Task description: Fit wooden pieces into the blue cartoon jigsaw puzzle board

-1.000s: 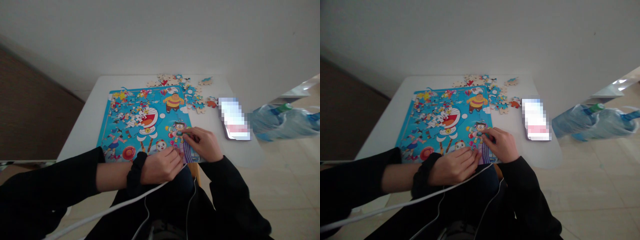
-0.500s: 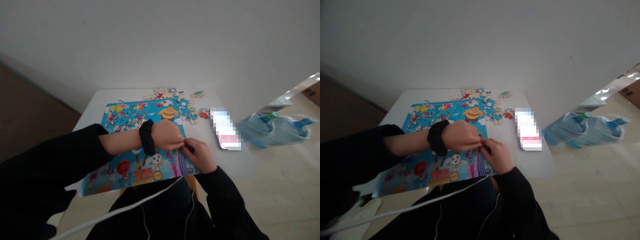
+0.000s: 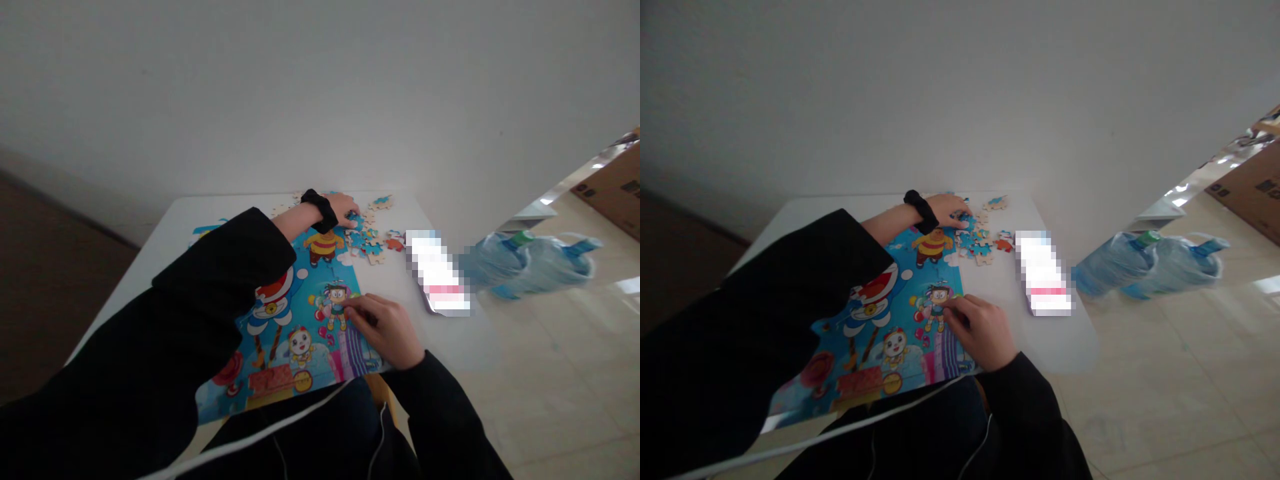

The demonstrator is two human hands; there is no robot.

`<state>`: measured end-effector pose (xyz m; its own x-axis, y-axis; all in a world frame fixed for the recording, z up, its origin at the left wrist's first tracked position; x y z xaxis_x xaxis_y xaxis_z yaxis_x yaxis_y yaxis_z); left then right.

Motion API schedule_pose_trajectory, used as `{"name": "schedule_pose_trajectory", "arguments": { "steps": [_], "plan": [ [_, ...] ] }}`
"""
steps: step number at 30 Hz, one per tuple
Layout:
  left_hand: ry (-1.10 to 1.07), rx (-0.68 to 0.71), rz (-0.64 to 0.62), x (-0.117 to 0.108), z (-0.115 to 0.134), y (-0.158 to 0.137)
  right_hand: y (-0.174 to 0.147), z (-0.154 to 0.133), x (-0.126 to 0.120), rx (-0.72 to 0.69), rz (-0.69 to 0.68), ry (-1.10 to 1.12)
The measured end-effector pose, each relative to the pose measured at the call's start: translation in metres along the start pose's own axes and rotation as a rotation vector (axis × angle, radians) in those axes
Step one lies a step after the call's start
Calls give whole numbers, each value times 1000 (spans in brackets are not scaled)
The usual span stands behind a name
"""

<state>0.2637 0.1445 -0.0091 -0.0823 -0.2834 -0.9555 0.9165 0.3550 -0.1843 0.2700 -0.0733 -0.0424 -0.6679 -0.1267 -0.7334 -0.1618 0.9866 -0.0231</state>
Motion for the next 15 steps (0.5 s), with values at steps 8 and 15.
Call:
{"name": "schedule_pose_trajectory", "arguments": {
  "steps": [8,15],
  "plan": [
    [-222,-114,25,-23,-11,-18,0,-1,0,7,-16,3],
    [-471,-299,-259,-29,-51,-95,0,0,1,2,-5,-15]
  ]
}}
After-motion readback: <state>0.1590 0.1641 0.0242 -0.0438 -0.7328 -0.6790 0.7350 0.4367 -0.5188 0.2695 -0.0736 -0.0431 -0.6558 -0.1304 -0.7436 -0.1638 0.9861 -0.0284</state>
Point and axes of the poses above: each hand's wrist, its own y-axis towards the middle knuckle, its own x-axis out of the palm, z = x × y, the point moved 6 cm from there along y, towards the middle knuckle, and after that the axes turned 10 degrees about -z, right-handed, at the moved point
